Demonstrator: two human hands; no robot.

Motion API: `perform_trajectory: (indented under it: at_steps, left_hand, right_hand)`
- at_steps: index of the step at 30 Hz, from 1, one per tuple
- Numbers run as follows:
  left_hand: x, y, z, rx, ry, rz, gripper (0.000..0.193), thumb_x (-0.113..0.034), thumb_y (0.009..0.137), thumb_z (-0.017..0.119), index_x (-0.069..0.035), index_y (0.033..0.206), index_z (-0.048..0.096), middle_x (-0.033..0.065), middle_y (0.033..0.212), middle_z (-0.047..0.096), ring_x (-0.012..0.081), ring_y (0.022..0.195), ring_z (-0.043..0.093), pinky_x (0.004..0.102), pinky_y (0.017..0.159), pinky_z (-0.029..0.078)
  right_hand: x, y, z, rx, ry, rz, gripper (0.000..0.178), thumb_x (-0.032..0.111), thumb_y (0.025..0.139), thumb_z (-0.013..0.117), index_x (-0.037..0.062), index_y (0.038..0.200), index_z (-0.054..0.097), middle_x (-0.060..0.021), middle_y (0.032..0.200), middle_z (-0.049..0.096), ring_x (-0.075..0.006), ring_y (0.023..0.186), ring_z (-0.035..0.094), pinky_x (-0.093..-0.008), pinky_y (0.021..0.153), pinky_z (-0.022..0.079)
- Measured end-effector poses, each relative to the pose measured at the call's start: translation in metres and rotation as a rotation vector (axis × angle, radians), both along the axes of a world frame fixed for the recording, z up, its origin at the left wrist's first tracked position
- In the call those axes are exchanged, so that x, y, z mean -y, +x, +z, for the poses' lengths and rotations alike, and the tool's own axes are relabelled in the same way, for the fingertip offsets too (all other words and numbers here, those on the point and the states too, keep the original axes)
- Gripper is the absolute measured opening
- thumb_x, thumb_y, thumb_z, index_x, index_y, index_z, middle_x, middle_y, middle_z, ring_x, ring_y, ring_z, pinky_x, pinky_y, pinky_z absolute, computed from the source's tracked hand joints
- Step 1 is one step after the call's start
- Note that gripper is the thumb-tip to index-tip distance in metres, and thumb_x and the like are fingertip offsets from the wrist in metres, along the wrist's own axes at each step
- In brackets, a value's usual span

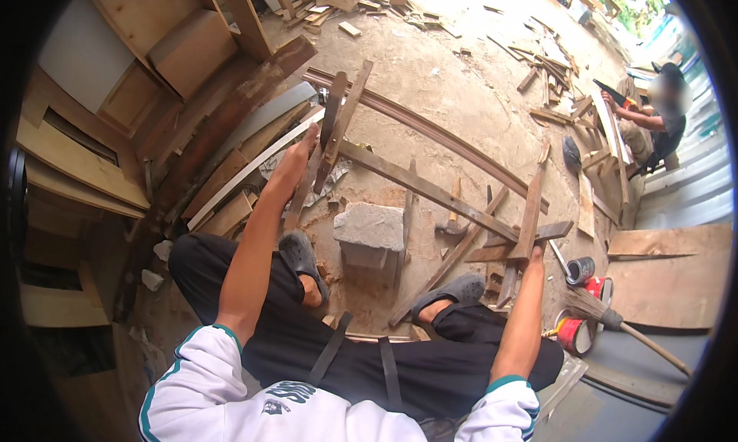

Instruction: The person sits on the floor and assembles a small wooden frame using a hammer and nails. They repeatedly position the frame on a concrete block, hammer nails into the joints, and adjust the pieces to secure the structure.

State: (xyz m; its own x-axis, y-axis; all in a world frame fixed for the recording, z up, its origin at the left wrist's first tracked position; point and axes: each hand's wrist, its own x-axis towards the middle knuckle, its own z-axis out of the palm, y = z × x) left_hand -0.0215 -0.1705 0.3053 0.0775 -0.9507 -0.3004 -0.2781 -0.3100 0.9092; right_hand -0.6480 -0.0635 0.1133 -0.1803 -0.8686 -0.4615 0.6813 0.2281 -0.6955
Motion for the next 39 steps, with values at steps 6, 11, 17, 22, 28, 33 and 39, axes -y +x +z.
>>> perform_trajectory:
  at_steps: [6,11,17,22,28,33,39]
  left_hand:
    - [0.01,0.004,-0.04,-0.304,0.207,-0.01,0.128,-0.099,0.065,0.024,-0.012,0.156,0.006,0.0202,0.161,0.002,0.0371,0.148,0.005,0.0559,0.116,0.006]
    - [0.02,0.005,-0.092,-0.626,0.3,-0.1,0.116,-0.093,0.076,0.026,-0.005,0.151,0.023,0.0146,0.146,0.037,0.0292,0.132,0.037,0.0516,0.108,0.03]
    - [0.019,-0.03,-0.093,-0.684,0.368,-0.134,0.104,-0.088,0.082,0.022,-0.009,0.15,0.027,0.01,0.145,0.039,0.0272,0.129,0.04,0.0506,0.105,0.035]
    - [0.044,-0.044,-0.109,-0.585,0.213,-0.021,0.088,-0.075,0.089,0.027,-0.012,0.15,0.029,0.0077,0.142,0.043,0.0259,0.124,0.044,0.0465,0.103,0.034]
    - [0.063,-0.034,-0.141,-0.859,0.158,-0.12,0.061,-0.056,0.089,0.041,-0.015,0.133,0.052,0.0029,0.122,0.056,0.0185,0.111,0.049,0.0385,0.094,0.039]
    - [0.052,-0.038,-0.15,-0.884,0.175,-0.049,0.061,-0.053,0.089,0.039,-0.015,0.136,0.05,0.0039,0.128,0.056,0.0218,0.117,0.045,0.041,0.102,0.032]
    - [0.068,-0.034,-0.167,-0.719,-0.043,-0.011,0.068,-0.064,0.091,0.032,-0.012,0.129,0.053,0.0053,0.126,0.057,0.0216,0.118,0.043,0.0461,0.102,0.029]
  right_hand:
    - [0.031,0.027,0.012,-0.092,-0.018,-0.065,0.056,0.054,0.094,0.042,0.0039,0.109,0.063,-0.0146,0.101,0.067,-0.0319,0.091,0.067,-0.0448,0.088,0.054]
    - [0.037,0.038,0.036,-0.307,-0.092,-0.04,0.049,0.043,0.094,0.042,0.0009,0.107,0.062,-0.0128,0.1,0.068,-0.0284,0.091,0.067,-0.0429,0.087,0.054]
    - [0.043,-0.004,0.024,-0.313,-0.097,-0.106,0.032,0.032,0.094,0.051,0.0037,0.109,0.055,-0.0145,0.1,0.065,-0.0293,0.086,0.067,-0.0446,0.082,0.056]
    - [0.057,-0.009,-0.004,-0.188,-0.072,-0.046,0.03,0.03,0.093,0.053,0.0027,0.104,0.058,-0.0156,0.094,0.066,-0.028,0.086,0.067,-0.0422,0.083,0.056]
    - [0.067,-0.015,-0.046,-0.124,-0.109,-0.105,0.031,0.022,0.092,0.05,-0.0011,0.108,0.063,-0.0136,0.099,0.068,-0.0257,0.094,0.066,-0.037,0.094,0.052]
    - [0.079,0.0,-0.059,-0.372,-0.1,-0.035,0.043,0.026,0.094,0.048,-0.002,0.125,0.057,-0.0175,0.112,0.067,-0.0245,0.099,0.065,-0.0338,0.095,0.051]
    - [0.101,0.01,-0.052,-0.441,0.012,-0.035,0.038,0.033,0.096,0.048,0.0028,0.116,0.06,-0.0169,0.101,0.068,-0.0249,0.094,0.066,-0.0357,0.09,0.054]
